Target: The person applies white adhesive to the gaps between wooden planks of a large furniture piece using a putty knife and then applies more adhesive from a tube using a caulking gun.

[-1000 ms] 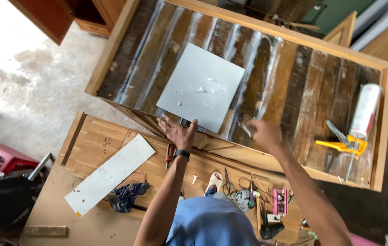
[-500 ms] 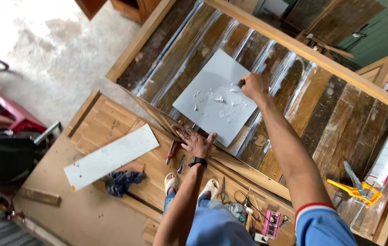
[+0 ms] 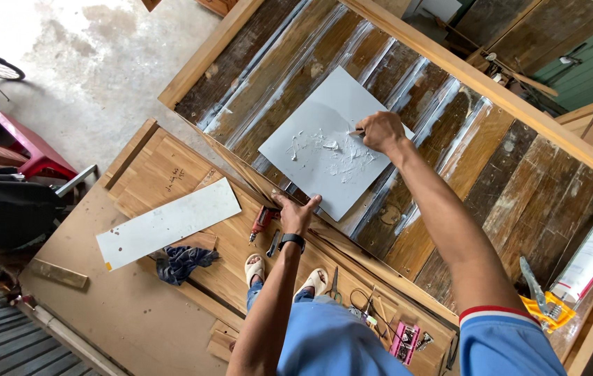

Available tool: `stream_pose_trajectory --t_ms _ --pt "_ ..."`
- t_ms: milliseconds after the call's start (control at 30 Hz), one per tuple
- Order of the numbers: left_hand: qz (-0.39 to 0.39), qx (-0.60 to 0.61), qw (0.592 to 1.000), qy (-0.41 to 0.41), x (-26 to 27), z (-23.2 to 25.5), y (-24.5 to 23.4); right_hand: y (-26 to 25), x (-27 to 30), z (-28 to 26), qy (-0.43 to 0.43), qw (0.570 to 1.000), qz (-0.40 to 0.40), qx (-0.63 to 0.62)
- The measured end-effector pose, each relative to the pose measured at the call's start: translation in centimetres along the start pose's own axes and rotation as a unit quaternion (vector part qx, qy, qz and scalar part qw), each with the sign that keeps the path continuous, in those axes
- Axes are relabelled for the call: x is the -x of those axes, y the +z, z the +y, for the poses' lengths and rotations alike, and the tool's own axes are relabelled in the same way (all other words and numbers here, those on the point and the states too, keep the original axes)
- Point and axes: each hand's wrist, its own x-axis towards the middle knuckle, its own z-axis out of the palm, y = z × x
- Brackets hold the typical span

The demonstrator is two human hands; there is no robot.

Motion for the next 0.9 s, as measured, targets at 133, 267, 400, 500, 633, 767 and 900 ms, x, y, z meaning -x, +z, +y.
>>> stream_pose_trajectory --t_ms 133,267,400,500,633,767,900 --pt "0.005 0.026 1.000 -0.006 0.2 0.6 -0.1 -0.2 0.5 0.6 -0.003 0.999 0.016 -0.050" --pt "0.011 0.040 0.999 -0.019 0.7 0.9 -0.1 -0.1 1.5 0.5 -0.021 0.998 0.013 -0.050" --pt "0.001 0.050 0.998 -0.038 2.8 2.3 -0.7 0.9 2.3 0.4 -0.024 0.999 -0.007 -0.030" --pt "0.009 0.057 0.998 -0.029 1.5 1.9 -1.2 1.5 2.8 -0.1 -0.038 0.999 -0.013 -0.024" --pt "0.005 0.057 0.998 -0.028 2.2 1.9 -1.3 1.4 4.0 -0.7 -0.009 0.998 -0.010 -0.066" --pt "0.001 0.086 0.996 -0.031 3.4 2.4 -1.8 2.3 6.5 -1.0 0.022 0.988 -0.033 -0.153" --pt "-0.002 0.055 0.998 -0.018 1.6 0.9 -1.6 1.4 10.9 0.8 0.077 0.925 -0.117 -0.353"
